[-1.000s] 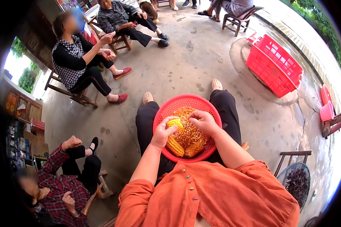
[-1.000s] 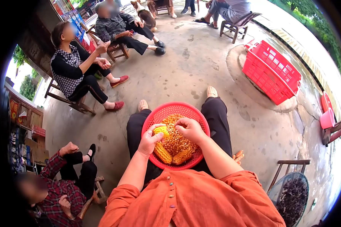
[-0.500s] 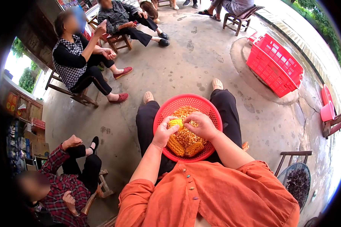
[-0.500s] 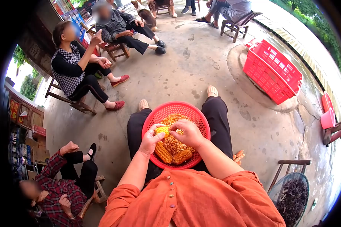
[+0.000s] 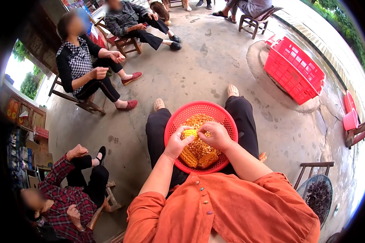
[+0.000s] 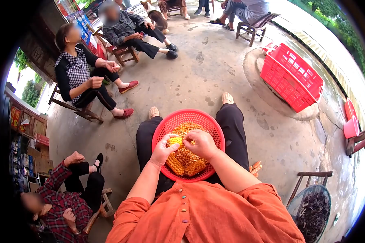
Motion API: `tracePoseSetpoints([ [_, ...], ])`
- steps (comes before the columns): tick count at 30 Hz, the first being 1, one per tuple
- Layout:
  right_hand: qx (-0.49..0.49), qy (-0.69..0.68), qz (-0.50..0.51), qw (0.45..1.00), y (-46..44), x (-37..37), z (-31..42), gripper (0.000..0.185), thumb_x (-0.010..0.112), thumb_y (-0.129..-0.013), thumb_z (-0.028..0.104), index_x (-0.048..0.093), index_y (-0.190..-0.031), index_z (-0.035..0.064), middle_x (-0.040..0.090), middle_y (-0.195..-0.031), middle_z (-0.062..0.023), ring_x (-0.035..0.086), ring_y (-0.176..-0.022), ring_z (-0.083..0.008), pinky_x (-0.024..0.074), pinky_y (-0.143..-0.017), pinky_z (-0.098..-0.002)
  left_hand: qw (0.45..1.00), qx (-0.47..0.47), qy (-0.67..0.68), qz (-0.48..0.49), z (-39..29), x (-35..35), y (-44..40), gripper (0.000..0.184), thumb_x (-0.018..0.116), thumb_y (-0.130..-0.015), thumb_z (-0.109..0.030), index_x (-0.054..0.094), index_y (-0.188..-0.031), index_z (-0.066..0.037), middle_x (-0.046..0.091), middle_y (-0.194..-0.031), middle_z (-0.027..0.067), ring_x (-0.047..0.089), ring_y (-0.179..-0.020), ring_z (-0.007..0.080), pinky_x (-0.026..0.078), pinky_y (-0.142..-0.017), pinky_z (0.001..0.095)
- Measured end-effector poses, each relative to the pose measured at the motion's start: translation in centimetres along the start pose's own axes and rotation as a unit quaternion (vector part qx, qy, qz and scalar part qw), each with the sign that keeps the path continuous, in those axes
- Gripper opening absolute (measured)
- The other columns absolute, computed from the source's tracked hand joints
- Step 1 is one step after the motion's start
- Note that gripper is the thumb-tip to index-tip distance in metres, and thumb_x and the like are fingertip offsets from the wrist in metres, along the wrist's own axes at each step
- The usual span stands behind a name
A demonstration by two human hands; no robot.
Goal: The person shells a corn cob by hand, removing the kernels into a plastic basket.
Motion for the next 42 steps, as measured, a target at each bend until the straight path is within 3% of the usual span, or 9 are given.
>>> tracePoseSetpoints([
  [6,0.041,0.043,-0.009,0.998,0.2,0.2,-0.5,0.011,0.069,-0.080,0.016,0.067,-0.081,0.0053,0.063,-0.074,-0.0124,0.064,-0.073,-0.0305,0.0515,-0.067,-0.0398,1.000,0.011,-0.021,0.014,0.1,0.3,-0.2,0.032,0.068,-0.089,-0.007,0.056,-0.119,-0.006,0.063,-0.100,0.0003,0.059,-0.085,0.0059,0.049,-0.075,0.0206],
  [8,0.147,-0.090,0.003,0.985,0.4,0.2,-1.6,0.009,0.068,-0.080,0.013,0.068,-0.084,0.0048,0.063,-0.077,-0.0125,0.064,-0.075,-0.0290,0.0515,-0.070,-0.0379,1.000,-0.003,-0.001,0.011,0.1,0.3,-0.2,0.032,0.068,-0.090,-0.007,0.056,-0.119,-0.006,0.062,-0.100,0.0002,0.059,-0.085,0.0058,0.049,-0.074,0.0206],
  [12,0.109,-0.129,0.000,0.986,0.1,-0.2,-1.4,0.008,0.069,-0.079,0.010,0.068,-0.085,0.0049,0.064,-0.082,-0.0120,0.064,-0.080,-0.0276,0.0511,-0.073,-0.0363,1.000,-0.011,0.013,-0.001,-0.2,0.3,-0.1,0.031,0.067,-0.090,-0.007,0.056,-0.119,-0.006,0.062,-0.099,-0.0002,0.058,-0.082,0.0058,0.049,-0.073,0.0205],
  [14,0.028,-0.093,0.001,0.995,-0.1,-0.4,-0.3,0.007,0.069,-0.077,0.007,0.068,-0.084,0.0062,0.063,-0.085,-0.0109,0.063,-0.084,-0.0296,0.0508,-0.075,-0.0374,1.000,-0.006,0.014,-0.006,-0.3,0.3,-0.1,0.031,0.067,-0.090,-0.007,0.056,-0.119,-0.006,0.062,-0.098,-0.0003,0.058,-0.082,0.0058,0.049,-0.073,0.0205],
  [16,0.004,-0.060,-0.011,0.998,0.0,-0.5,0.1,0.008,0.069,-0.076,0.007,0.067,-0.084,0.0070,0.063,-0.084,-0.0101,0.062,-0.084,-0.0297,0.0503,-0.076,-0.0381,1.000,-0.013,0.000,-0.007,-0.3,0.2,0.0,0.029,0.064,-0.091,-0.006,0.055,-0.119,-0.005,0.061,-0.104,0.0013,0.058,-0.090,0.0076,0.049,-0.080,0.0213],
  [23,-0.115,0.073,0.004,0.991,-0.5,-1.0,2.5,0.009,0.068,-0.071,0.010,0.063,-0.079,0.0084,0.058,-0.079,-0.0076,0.058,-0.081,-0.0291,0.0471,-0.074,-0.0405,1.000,-0.011,-0.008,-0.005,0.0,0.1,-0.1,0.029,0.064,-0.092,-0.005,0.055,-0.119,-0.004,0.062,-0.108,0.0027,0.059,-0.096,0.0089,0.048,-0.087,0.0234],
  [33,-0.080,0.048,0.024,0.995,-0.5,-0.3,1.5,0.007,0.067,-0.071,0.008,0.061,-0.075,0.0068,0.057,-0.076,-0.0091,0.059,-0.079,-0.0307,0.0480,-0.072,-0.0407,1.000,-0.001,-0.020,0.020,0.6,0.3,-0.3,0.031,0.066,-0.091,-0.006,0.055,-0.120,-0.004,0.063,-0.106,0.0028,0.060,-0.094,0.0074,0.050,-0.081,0.0224],
  [35,-0.009,-0.056,-0.007,0.998,-0.4,-0.4,0.4,0.007,0.069,-0.073,0.007,0.063,-0.078,0.0061,0.060,-0.079,-0.0095,0.061,-0.081,-0.0310,0.0494,-0.073,-0.0399,1.000,-0.010,-0.016,0.016,0.5,0.2,-0.2,0.032,0.067,-0.090,-0.006,0.055,-0.120,-0.004,0.063,-0.105,0.0025,0.060,-0.094,0.0074,0.050,-0.080,0.0224],
  [42,-0.037,-0.061,0.025,0.997,-0.4,-0.5,0.6,0.007,0.070,-0.075,0.007,0.065,-0.080,0.0061,0.063,-0.082,-0.0097,0.062,-0.084,-0.0305,0.0501,-0.075,-0.0391,1.000,-0.019,-0.009,0.015,0.5,-0.1,-0.1,0.033,0.067,-0.090,-0.008,0.056,-0.120,-0.005,0.062,-0.103,0.0014,0.061,-0.090,0.0076,0.051,-0.079,0.0224],
])
Point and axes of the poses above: each hand's wrist, its own y-axis away from the middle knuckle, its own x-axis out of the palm, z = x × y, the point moved 6 cm from there along -y, towards the middle knuckle
